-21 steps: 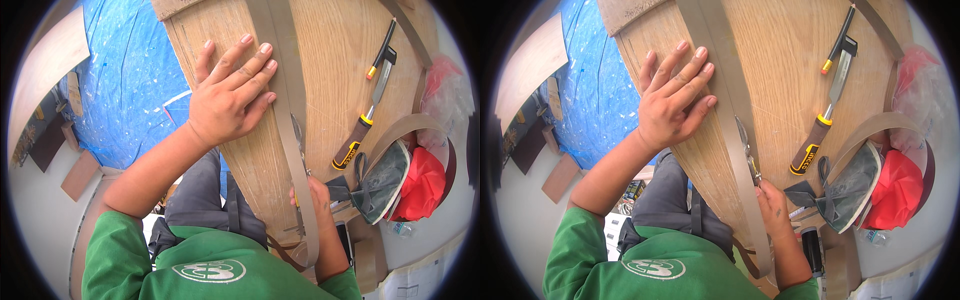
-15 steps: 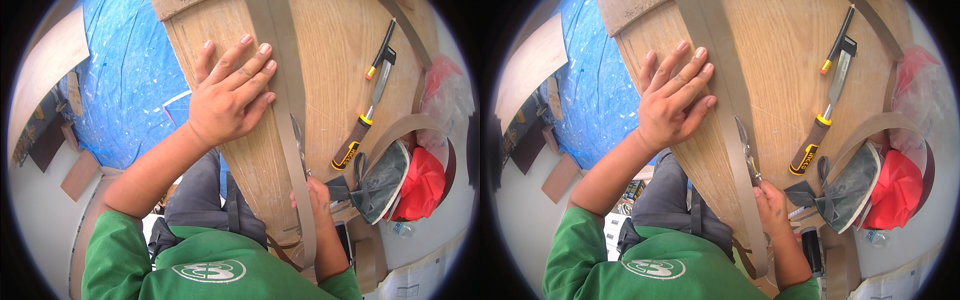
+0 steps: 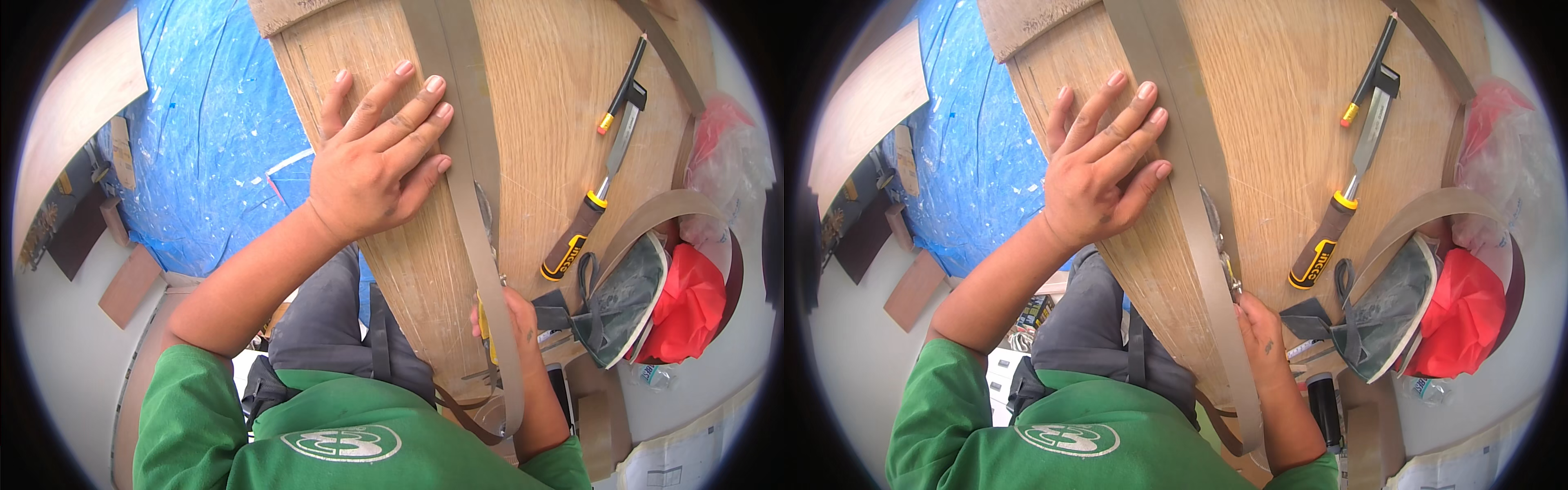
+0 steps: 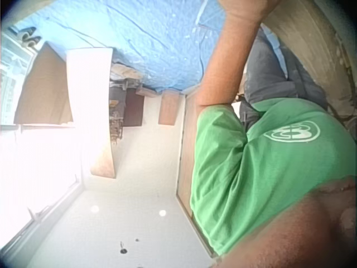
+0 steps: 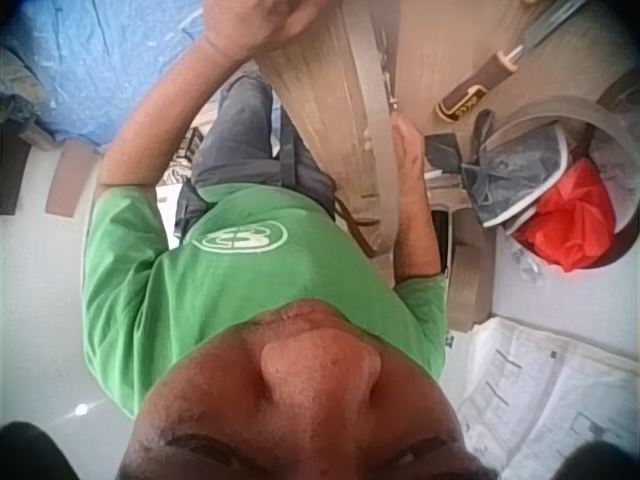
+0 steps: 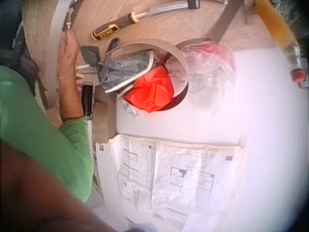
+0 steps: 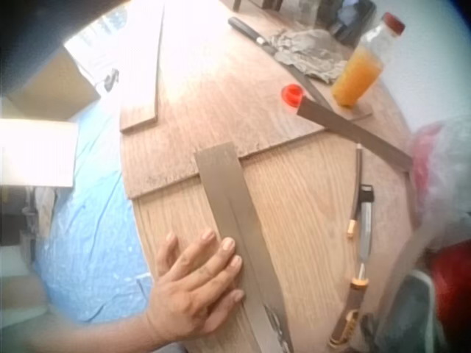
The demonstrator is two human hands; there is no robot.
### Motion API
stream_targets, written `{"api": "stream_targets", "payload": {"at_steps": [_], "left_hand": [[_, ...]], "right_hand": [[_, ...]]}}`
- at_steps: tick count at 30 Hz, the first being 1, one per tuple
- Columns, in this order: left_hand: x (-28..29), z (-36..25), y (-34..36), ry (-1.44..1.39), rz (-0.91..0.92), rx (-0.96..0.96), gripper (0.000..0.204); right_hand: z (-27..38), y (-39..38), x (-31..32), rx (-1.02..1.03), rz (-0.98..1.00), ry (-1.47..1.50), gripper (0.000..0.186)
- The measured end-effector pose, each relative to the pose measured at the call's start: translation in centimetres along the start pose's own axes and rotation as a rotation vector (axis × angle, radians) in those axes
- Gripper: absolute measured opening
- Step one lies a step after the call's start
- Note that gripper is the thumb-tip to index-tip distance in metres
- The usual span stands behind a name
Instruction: The person cuts a strip of wood trim using scissors, then sands the cut edge with a sanding block. The person handles the trim strip and sanding block directly, working on a wooden surface in a room under renovation.
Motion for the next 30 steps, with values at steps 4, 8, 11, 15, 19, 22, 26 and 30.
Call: {"api": "stream_targets", "payload": {"at_steps": [4,8,11,15,19,22,26,30], "left_hand": [[-0.1,0.1,-0.1,-0.004,-0.005,0.006,0.046],[0.0,0.0,0.0,-0.006,0.001,0.007,0.045],[0.1,0.0,0.0,-0.007,-0.002,0.01,0.043],[0.0,0.1,0.0,-0.014,-0.007,0.01,0.041],[-0.1,0.1,0.0,-0.015,-0.015,0.008,0.04],[0.0,0.1,0.0,-0.015,-0.007,0.012,0.039],[-0.1,0.1,0.0,-0.019,-0.014,0.011,0.039],[-0.1,0.1,0.0,-0.013,-0.018,0.007,0.039]], "right_hand": [[0.5,-0.3,0.0,-0.029,0.0,0.008,0.027],[1.1,-0.1,-0.3,0.008,0.004,-0.002,0.025],[0.7,0.3,-0.2,0.014,-0.004,-0.031,0.024],[1.1,0.5,-0.4,-0.034,-0.013,-0.008,0.023],[0.5,0.5,0.2,-0.021,0.0,-0.041,0.026],[0.0,0.7,0.5,-0.008,0.002,-0.043,0.034],[-0.7,0.8,0.8,-0.002,0.002,-0.035,0.047],[-1.1,0.6,1.2,-0.004,0.003,-0.051,0.042]]}}
Point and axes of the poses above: each hand's wrist, its own y-axis towards the middle knuckle, its own x-axis out of the back of the hand, z = x × y, the point moved 4 cm from there along y, towards the middle knuckle, and after that the axes turned 8 degrees about x, right-handed, at the moved point
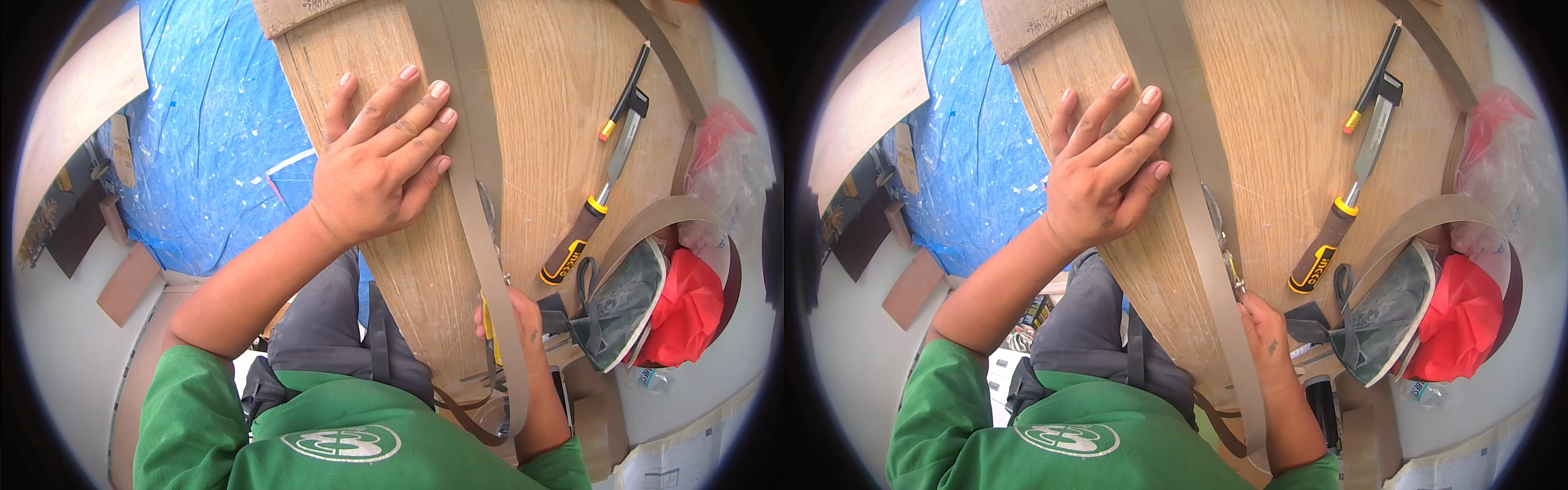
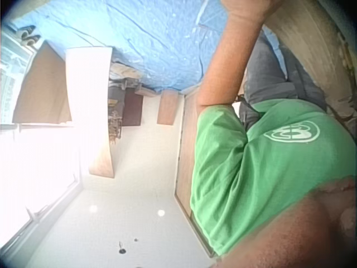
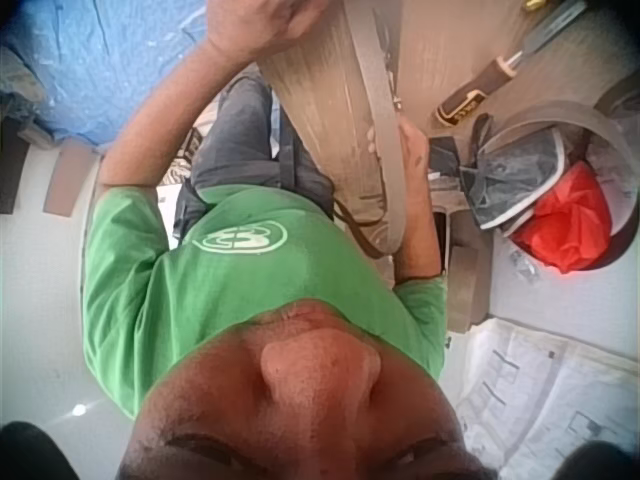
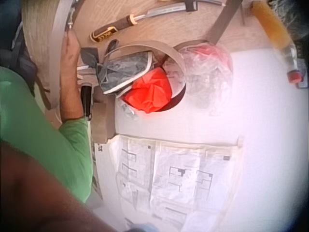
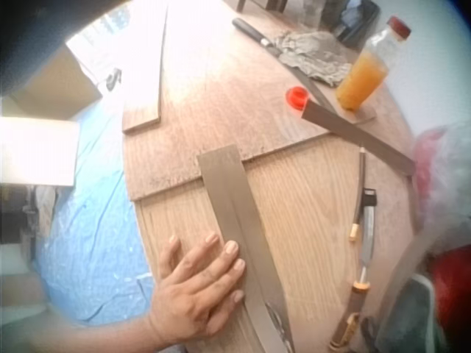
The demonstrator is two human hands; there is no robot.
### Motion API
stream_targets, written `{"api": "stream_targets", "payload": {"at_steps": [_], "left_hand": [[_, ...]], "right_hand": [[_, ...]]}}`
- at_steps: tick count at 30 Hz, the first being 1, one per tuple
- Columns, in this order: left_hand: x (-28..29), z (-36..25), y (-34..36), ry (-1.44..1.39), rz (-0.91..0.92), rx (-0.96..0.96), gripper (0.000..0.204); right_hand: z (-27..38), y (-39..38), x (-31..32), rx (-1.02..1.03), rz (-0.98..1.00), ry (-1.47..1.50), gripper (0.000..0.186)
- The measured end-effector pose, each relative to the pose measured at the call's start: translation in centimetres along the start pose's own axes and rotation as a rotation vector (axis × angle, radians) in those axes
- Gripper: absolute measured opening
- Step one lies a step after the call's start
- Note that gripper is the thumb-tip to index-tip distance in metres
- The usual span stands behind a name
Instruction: The person cuts a strip of wood trim using scissors, then sands the cut edge with a sanding block. The person handles the trim strip and sanding block directly, working on a wooden surface in a room under renovation.
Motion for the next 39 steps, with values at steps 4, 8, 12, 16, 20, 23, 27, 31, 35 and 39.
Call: {"api": "stream_targets", "payload": {"at_steps": [4,8,12,16,20,23,27,31,35,39], "left_hand": [[0.0,0.1,0.0,0.001,0.001,0.003,0.039],[0.0,0.1,0.0,0.004,0.003,0.004,0.039],[0.4,-0.2,0.1,0.0,0.037,0.013,0.04],[0.4,-0.2,0.1,-0.034,0.029,0.031,0.041],[0.1,-0.1,0.0,0.008,0.008,0.011,0.043],[0.0,0.0,0.0,0.005,0.004,0.009,0.043],[0.1,0.0,0.0,0.002,0.0,0.011,0.043],[0.1,-0.1,0.0,0.0,0.002,0.01,0.043],[0.0,0.0,0.0,0.002,-0.001,0.004,0.042],[0.0,0.0,0.0,-0.002,-0.002,0.005,0.042]], "right_hand": [[-0.1,0.0,0.1,-0.018,-0.001,-0.013,0.041],[-0.2,-0.1,0.1,-0.012,-0.002,-0.014,0.045],[1.8,-0.3,-0.9,-0.017,-0.004,0.063,0.032],[1.7,-0.5,-1.4,-0.09,0.025,0.204,0.034],[2.2,-0.3,-1.5,-0.052,0.002,0.136,0.032],[1.8,-0.4,-1.3,-0.014,-0.01,0.088,0.031],[1.0,-0.5,-0.7,-0.03,0.022,0.076,0.033],[1.9,-0.4,-1.0,-0.006,0.018,0.099,0.034],[2.2,-0.4,-1.0,0.006,0.019,0.101,0.035],[2.1,-0.5,-1.0,-0.012,-0.002,0.116,0.034]]}}
Point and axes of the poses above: each hand's wrist, its own y-axis towards the middle knuckle, its own x-axis out of the back of the hand, z = x × y, the point moved 4 cm from there along y, towards the middle knuckle, and after that the axes turned 8 degrees about x, right-handed, at the moved point
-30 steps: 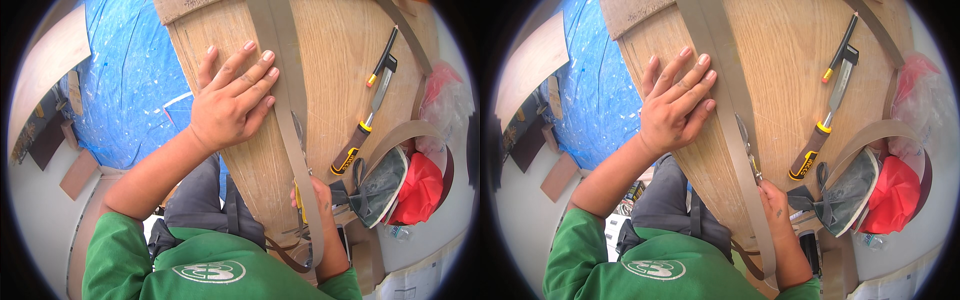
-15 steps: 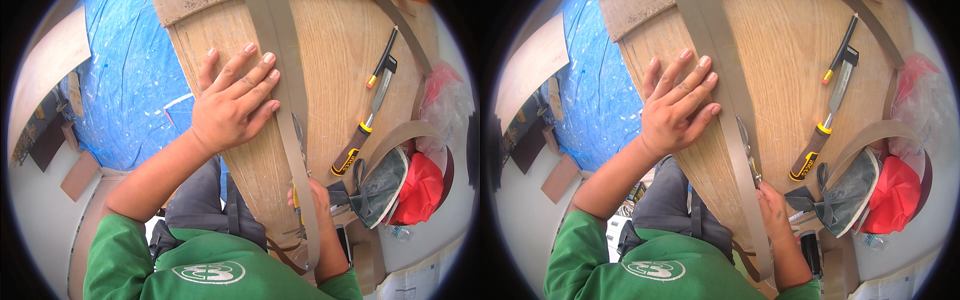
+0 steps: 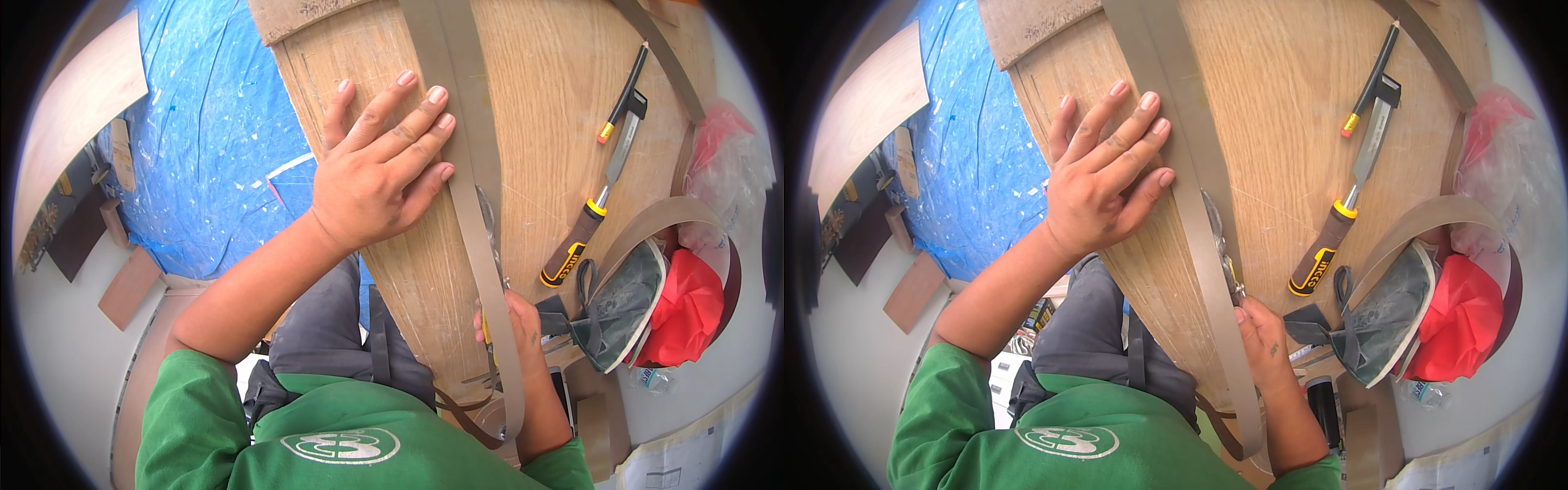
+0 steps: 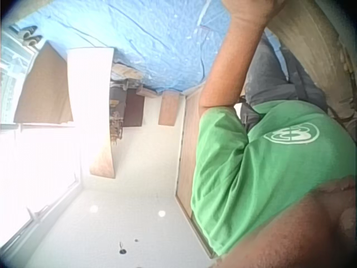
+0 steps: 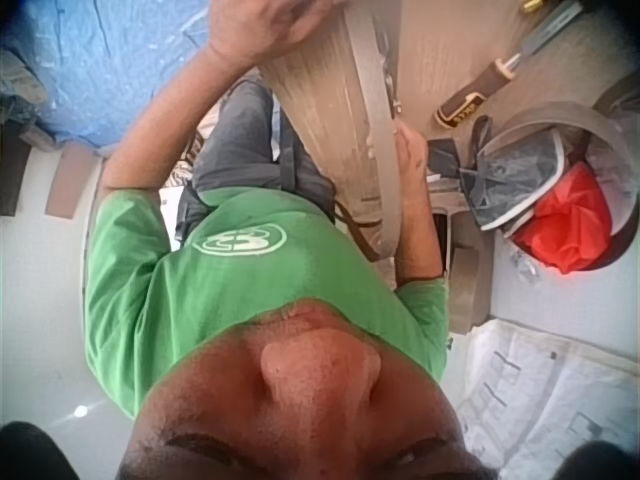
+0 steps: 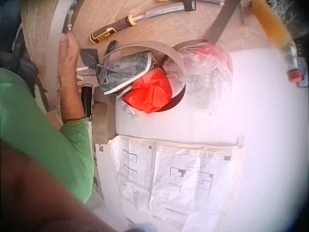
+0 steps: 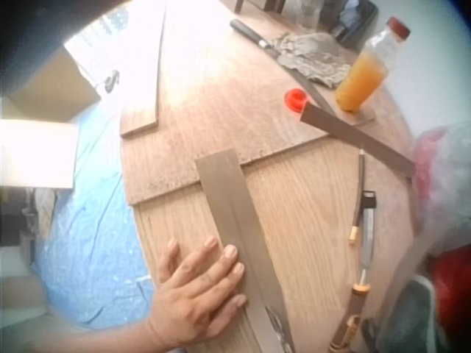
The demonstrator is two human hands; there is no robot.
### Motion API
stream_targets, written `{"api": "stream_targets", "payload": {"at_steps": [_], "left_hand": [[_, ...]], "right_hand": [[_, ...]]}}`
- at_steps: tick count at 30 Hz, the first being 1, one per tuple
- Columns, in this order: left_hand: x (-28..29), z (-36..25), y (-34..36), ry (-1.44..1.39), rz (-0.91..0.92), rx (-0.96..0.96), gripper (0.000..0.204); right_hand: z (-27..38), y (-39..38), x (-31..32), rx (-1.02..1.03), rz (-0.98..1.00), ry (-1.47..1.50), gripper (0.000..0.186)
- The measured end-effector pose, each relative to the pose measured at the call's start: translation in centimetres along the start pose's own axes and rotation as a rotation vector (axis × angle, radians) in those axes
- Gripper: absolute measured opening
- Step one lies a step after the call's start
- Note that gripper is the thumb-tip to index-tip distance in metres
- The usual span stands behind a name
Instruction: The person cuts a strip of wood trim using scissors, then sands the cut edge with a sanding block. The person handles the trim strip and sanding block directly, working on a wooden surface in a room under renovation.
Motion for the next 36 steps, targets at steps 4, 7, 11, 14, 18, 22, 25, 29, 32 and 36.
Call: {"api": "stream_targets", "payload": {"at_steps": [4,7,11,14,18,22,25,29,32,36], "left_hand": [[0.0,0.0,0.1,0.001,0.0,0.0,0.042],[0.0,0.0,0.0,0.01,0.0,0.001,0.042],[0.0,0.0,0.0,0.014,0.004,-0.003,0.043],[0.0,0.0,0.0,0.011,0.01,-0.002,0.043],[0.1,0.0,0.1,0.007,0.02,0.003,0.042],[0.1,0.0,0.1,0.009,0.018,0.003,0.041],[0.1,0.0,0.1,0.005,0.015,0.002,0.041],[0.0,0.0,0.0,0.004,0.019,0.001,0.041],[0.1,0.0,0.1,0.002,0.018,0.004,0.041],[0.1,0.0,0.1,0.003,0.019,0.005,0.041]], "right_hand": [[-1.6,0.0,0.7,-0.022,-0.006,-0.039,0.059],[-1.4,0.0,0.5,-0.027,-0.01,-0.038,0.059],[-0.5,0.0,0.2,0.0,-0.007,-0.056,0.042],[0.6,0.1,-0.3,0.032,-0.017,-0.055,0.034],[0.6,0.2,-0.4,0.026,-0.029,-0.047,0.034],[-0.7,0.1,0.3,0.004,-0.017,-0.065,0.043],[-1.1,0.2,0.6,-0.011,-0.005,-0.125,0.059],[0.4,0.3,0.1,0.064,-0.009,-0.14,0.044],[1.4,0.6,-0.4,0.08,-0.005,-0.125,0.036],[1.1,0.5,-0.5,0.005,-0.028,-0.046,0.034]]}}
Point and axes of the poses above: each hand's wrist, its own y-axis towards the middle knuckle, its own x-axis out of the back of the hand, z = x × y, the point moved 4 cm from there along y, towards the middle knuckle, and after that the axes turned 8 degrees about x, right-handed, at the moved point
